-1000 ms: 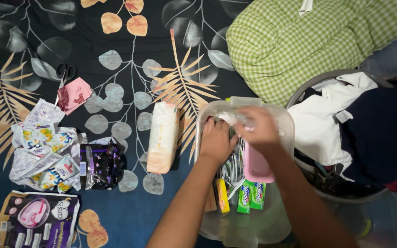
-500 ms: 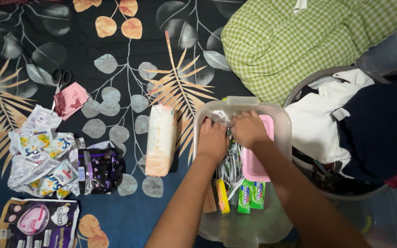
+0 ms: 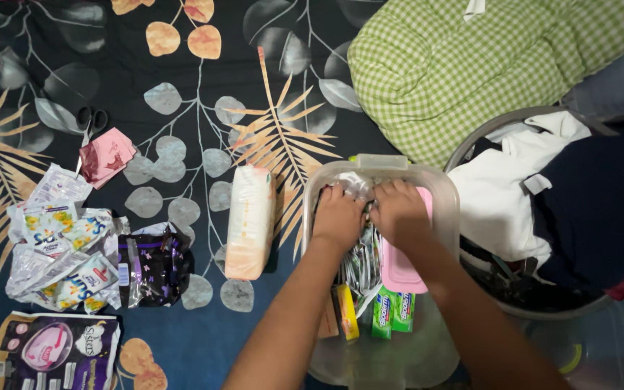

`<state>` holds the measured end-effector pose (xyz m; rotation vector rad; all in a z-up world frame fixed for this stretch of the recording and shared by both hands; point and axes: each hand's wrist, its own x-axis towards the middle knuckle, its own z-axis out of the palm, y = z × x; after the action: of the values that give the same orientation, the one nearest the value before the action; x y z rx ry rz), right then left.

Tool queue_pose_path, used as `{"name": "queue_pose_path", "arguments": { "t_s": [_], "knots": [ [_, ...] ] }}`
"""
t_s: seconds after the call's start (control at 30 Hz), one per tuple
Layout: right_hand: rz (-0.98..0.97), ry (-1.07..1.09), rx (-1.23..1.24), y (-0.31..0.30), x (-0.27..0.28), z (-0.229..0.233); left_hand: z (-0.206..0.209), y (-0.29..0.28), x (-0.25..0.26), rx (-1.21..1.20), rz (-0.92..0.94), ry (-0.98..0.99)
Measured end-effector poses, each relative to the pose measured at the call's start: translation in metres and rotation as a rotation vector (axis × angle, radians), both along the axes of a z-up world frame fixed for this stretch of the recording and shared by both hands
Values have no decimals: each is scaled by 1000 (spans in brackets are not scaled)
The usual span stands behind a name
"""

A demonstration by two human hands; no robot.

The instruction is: The person sorts various packaged laundry and personal care items into a clear plastic bin, then places a lid on the bin and moves a bottle of liquid fabric conditioner.

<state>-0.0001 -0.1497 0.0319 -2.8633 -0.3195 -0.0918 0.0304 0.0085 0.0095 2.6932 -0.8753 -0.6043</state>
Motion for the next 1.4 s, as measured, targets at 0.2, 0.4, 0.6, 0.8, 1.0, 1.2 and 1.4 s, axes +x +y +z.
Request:
{"name": "queue_pose_path", "arguments": {
  "t_s": [0.2, 0.4, 0.6, 0.8, 1.0, 1.2, 1.4],
  "knots": [
    [-233, 285, 251, -6, 16, 0, 0, -6, 7, 72, -63, 23],
    [-348, 29, 361, 12, 4, 35, -28, -23, -1, -26, 22, -111],
    [-327, 114, 185, 14, 17, 20, -17, -14, -12, -65, 42, -182],
    [-494, -25, 527, 56, 12, 86, 73, 85, 8, -766, 142, -216],
    [-297, 35, 1030, 194, 25, 65, 80, 283, 6, -679, 890, -448],
    [-420, 841, 1360, 371, 15, -75, -69, 452, -58, -228, 1207, -73],
    [-521, 815, 1053, 452, -22, -167, -127, 505, -92, -335, 1169, 227]
  ]
}}
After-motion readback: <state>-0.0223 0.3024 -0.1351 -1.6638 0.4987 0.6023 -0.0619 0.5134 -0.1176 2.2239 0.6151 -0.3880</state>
